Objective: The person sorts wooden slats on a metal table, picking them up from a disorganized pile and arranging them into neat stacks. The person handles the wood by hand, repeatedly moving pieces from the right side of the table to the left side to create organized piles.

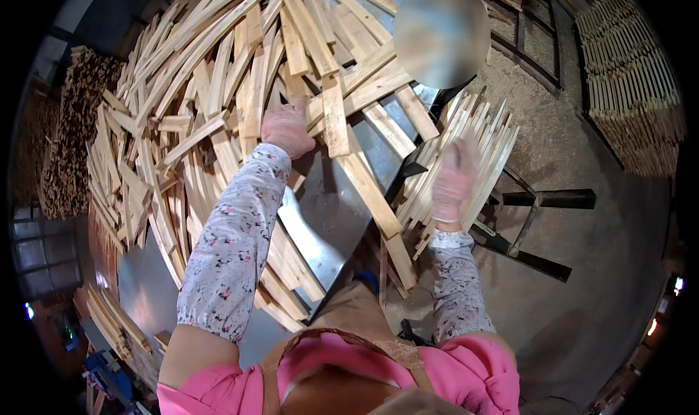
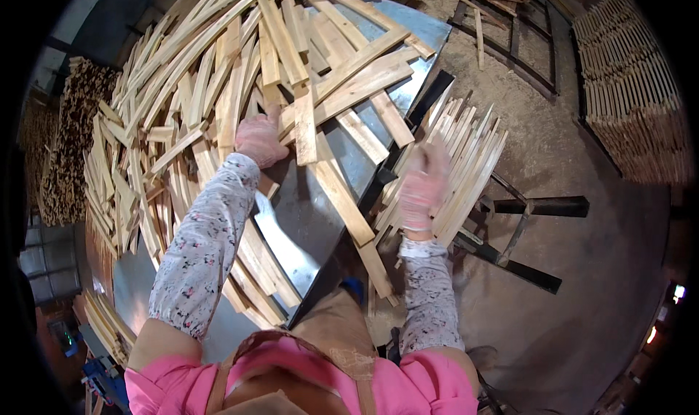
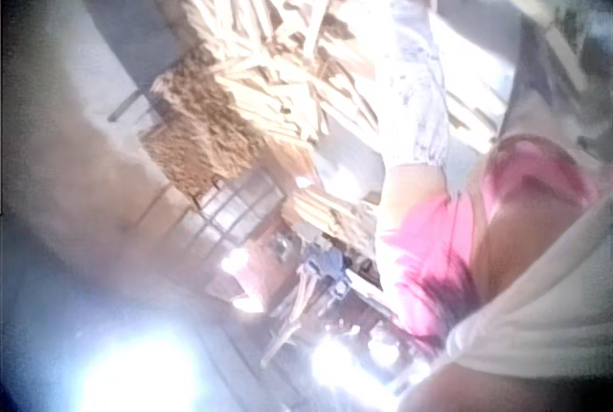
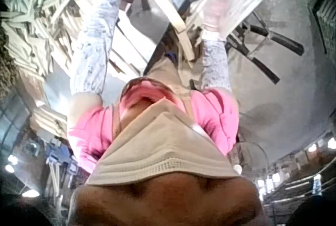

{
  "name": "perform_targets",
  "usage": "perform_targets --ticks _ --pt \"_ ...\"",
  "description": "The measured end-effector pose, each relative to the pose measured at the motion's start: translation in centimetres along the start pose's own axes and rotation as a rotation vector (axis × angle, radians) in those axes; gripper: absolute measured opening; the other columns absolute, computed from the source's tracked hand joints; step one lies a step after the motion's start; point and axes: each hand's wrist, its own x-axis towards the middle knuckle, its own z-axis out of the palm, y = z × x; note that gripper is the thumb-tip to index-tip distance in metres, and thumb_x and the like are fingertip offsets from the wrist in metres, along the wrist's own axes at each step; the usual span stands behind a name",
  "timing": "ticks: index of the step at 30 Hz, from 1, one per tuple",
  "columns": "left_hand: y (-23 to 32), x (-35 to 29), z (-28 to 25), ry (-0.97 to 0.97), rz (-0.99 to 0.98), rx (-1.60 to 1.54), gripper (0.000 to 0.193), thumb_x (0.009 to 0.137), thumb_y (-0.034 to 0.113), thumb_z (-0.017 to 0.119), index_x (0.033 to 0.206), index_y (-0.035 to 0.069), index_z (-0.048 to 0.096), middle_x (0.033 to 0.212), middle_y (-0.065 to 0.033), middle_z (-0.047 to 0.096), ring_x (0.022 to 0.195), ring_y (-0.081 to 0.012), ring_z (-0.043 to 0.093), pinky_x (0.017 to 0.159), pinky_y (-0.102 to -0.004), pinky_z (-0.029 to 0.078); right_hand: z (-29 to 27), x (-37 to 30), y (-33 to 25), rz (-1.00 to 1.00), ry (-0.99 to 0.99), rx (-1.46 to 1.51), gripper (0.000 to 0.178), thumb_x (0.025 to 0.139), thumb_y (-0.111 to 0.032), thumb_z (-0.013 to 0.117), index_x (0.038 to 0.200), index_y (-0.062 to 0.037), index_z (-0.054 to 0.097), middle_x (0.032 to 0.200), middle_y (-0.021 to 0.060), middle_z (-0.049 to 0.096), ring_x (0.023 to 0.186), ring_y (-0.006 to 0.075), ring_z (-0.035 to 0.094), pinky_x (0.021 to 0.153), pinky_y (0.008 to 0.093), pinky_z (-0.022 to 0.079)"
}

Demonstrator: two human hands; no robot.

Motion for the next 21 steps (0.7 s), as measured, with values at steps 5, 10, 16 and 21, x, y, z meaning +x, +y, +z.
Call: perform_targets --ticks 5,10,16,21 --pt "1.9 -4.2 5.1 0.090 -0.067 -0.101 0.085 0.082 0.042 0.079 0.153 0.009 0.046 0.133 -0.0206 0.069 0.128 -0.0380 0.068 0.105 -0.0481 0.055 8.9 0.9 -14.8 0.006 -0.983 -0.590 0.108 0.086 -0.056 0.080 0.171 -0.0120 0.028 0.141 0.0301 0.066 0.130 0.0461 0.066 0.111 0.0526 0.051" --pt "-2.0 -12.0 7.8 0.073 -0.062 -0.179 0.084 0.080 0.035 0.082 0.152 0.011 0.046 0.141 -0.0211 0.064 0.128 -0.0387 0.067 0.107 -0.0489 0.056 12.8 -3.5 -12.5 0.131 -0.910 -0.329 0.085 0.085 -0.030 0.084 0.155 -0.0015 0.045 0.129 0.0292 0.071 0.122 0.0459 0.069 0.103 0.0468 0.056" --pt "-12.7 -28.1 12.6 -0.067 -0.220 -0.266 0.089 0.075 0.031 0.085 0.153 0.015 0.047 0.136 -0.0195 0.065 0.126 -0.0387 0.068 0.106 -0.0495 0.056 0.3 -14.5 -15.7 0.245 -1.036 0.025 0.058 0.089 -0.019 0.079 0.142 -0.0023 0.063 0.110 0.0108 0.075 0.098 0.0183 0.071 0.087 0.0352 0.058" --pt "-21.3 -47.4 27.0 0.018 -0.432 -0.635 0.099 0.077 0.037 0.087 0.160 0.009 0.040 0.134 -0.0233 0.066 0.127 -0.0422 0.066 0.110 -0.0479 0.054 -9.4 -27.0 -9.8 0.185 -0.992 0.248 0.074 0.088 -0.009 0.082 0.153 0.0034 0.049 0.124 0.0125 0.070 0.112 0.0250 0.069 0.102 0.0355 0.056"
